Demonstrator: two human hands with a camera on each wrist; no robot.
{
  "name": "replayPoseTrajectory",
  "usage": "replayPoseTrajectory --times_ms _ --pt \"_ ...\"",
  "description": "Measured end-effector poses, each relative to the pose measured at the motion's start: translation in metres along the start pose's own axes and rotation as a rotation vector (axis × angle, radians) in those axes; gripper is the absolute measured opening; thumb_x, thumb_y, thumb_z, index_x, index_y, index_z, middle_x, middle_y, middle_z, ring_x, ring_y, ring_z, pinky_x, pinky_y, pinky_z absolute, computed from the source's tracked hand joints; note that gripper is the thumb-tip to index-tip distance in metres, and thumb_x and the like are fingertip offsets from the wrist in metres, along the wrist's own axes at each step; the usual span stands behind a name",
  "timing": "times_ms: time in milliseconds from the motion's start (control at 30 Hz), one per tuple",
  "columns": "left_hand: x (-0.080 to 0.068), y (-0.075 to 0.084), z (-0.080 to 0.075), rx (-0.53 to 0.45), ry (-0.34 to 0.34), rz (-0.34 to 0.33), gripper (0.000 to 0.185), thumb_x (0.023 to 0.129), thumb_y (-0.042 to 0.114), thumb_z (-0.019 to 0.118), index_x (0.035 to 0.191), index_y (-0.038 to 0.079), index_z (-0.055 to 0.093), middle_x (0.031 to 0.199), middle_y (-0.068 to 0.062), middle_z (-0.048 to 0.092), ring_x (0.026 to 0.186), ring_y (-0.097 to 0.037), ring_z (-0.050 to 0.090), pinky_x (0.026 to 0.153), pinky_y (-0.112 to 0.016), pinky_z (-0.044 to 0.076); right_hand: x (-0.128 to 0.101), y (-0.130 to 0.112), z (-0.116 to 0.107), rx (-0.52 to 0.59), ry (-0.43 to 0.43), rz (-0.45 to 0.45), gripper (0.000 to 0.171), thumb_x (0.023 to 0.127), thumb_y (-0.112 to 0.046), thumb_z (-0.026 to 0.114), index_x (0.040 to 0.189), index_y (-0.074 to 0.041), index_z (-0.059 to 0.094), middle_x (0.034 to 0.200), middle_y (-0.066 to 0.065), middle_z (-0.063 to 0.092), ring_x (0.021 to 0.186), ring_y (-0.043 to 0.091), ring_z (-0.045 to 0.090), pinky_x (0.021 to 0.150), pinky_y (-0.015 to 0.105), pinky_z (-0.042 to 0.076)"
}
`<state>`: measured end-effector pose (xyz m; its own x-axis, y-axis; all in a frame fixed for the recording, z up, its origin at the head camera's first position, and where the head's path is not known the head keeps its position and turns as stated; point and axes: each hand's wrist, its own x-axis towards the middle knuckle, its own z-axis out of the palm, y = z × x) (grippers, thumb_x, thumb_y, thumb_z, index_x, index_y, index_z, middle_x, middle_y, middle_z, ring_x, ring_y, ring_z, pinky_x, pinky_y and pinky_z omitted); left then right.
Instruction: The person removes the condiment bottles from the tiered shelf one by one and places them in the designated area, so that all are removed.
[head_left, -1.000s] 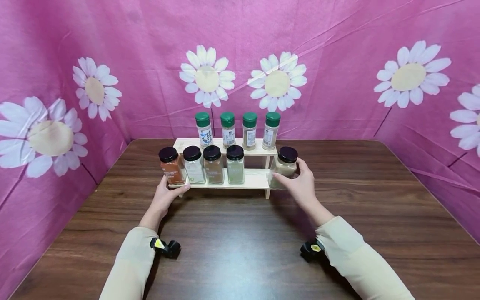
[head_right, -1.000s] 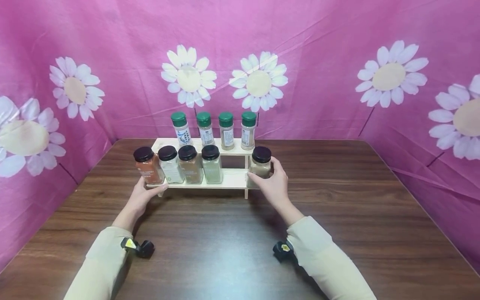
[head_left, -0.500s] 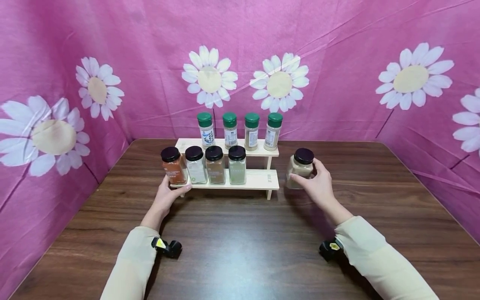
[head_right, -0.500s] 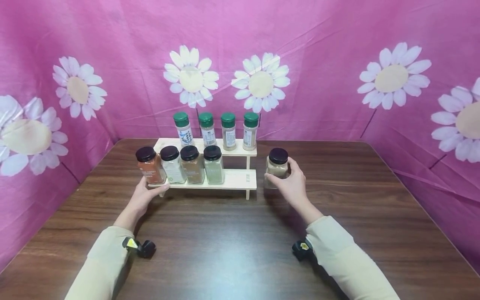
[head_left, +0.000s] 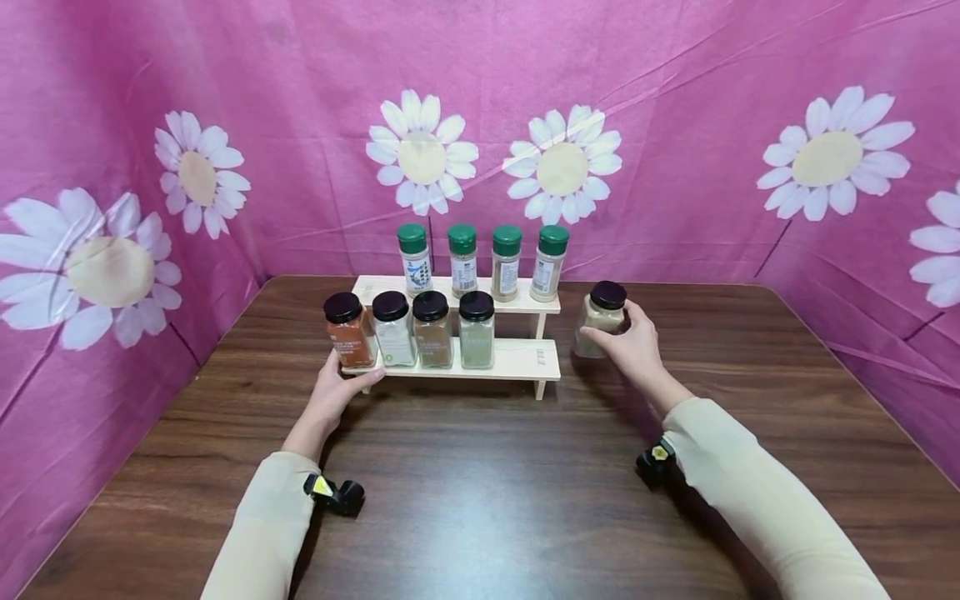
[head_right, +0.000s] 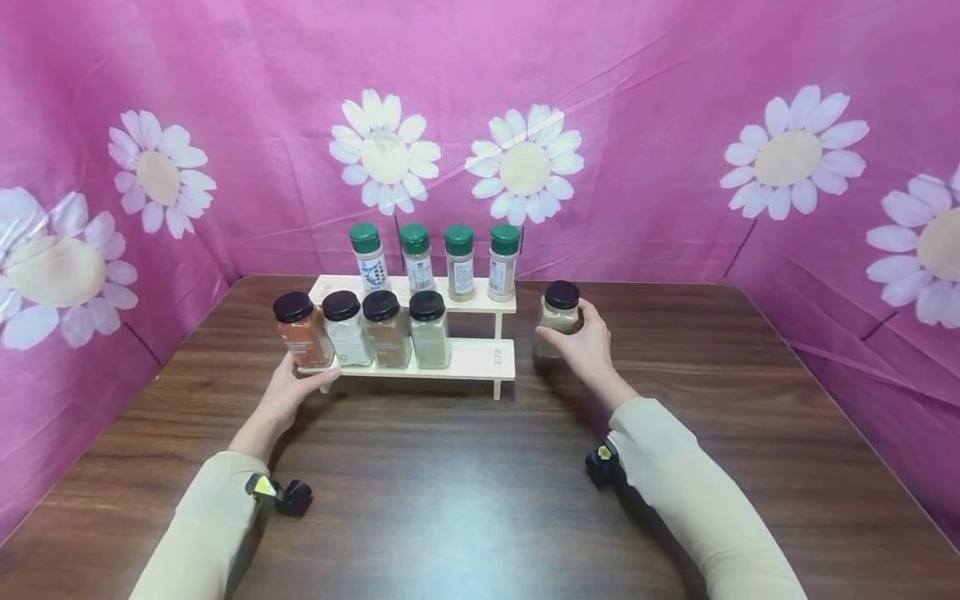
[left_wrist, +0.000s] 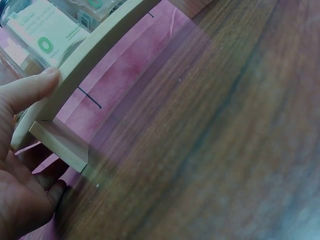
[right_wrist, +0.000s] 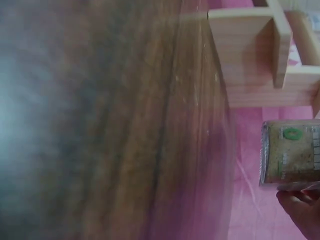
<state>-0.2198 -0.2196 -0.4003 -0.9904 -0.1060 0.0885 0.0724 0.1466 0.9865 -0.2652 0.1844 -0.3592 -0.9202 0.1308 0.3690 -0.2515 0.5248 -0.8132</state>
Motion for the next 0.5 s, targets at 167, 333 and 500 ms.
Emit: replayPoseTrajectory --times_ms 167,333,500 --pt "0.0 0.002 0.0 0.005 -0.009 -0.001 0.07 0.071 0.006 0.069 0.129 0.006 0.029 0.127 -0.014 0.035 0.113 -0.022 0.031 0.093 -0.035 0.022 0.013 0.006 0.01 0.025 -0.006 0.015 0.06 0.066 -0.02 0.075 0.115 0.001 0.047 0.105 0.015 0.053 0.096 0.024 0.047 0.083 0.036 0.035" --pt "-0.001 0.002 0.0 0.007 -0.008 -0.008 0.071 0.071 0.006 0.069 0.13 0.006 0.029 0.126 -0.013 0.036 0.112 -0.02 0.031 0.092 -0.033 0.023 0.024 0.011 0.019 0.034 -0.006 0.013 0.061 0.065 -0.022 0.075 0.115 -0.001 0.048 0.106 0.014 0.054 0.096 0.023 0.048 0.082 0.036 0.036" --pt "-0.001 0.001 0.0 0.0 -0.005 -0.013 0.068 0.071 0.006 0.069 0.128 0.006 0.031 0.124 -0.013 0.037 0.107 -0.019 0.034 0.087 -0.031 0.027 0.034 0.013 0.025 0.05 -0.001 0.008 0.059 0.066 -0.021 0.074 0.115 -0.002 0.048 0.105 0.014 0.054 0.095 0.023 0.048 0.082 0.035 0.037"
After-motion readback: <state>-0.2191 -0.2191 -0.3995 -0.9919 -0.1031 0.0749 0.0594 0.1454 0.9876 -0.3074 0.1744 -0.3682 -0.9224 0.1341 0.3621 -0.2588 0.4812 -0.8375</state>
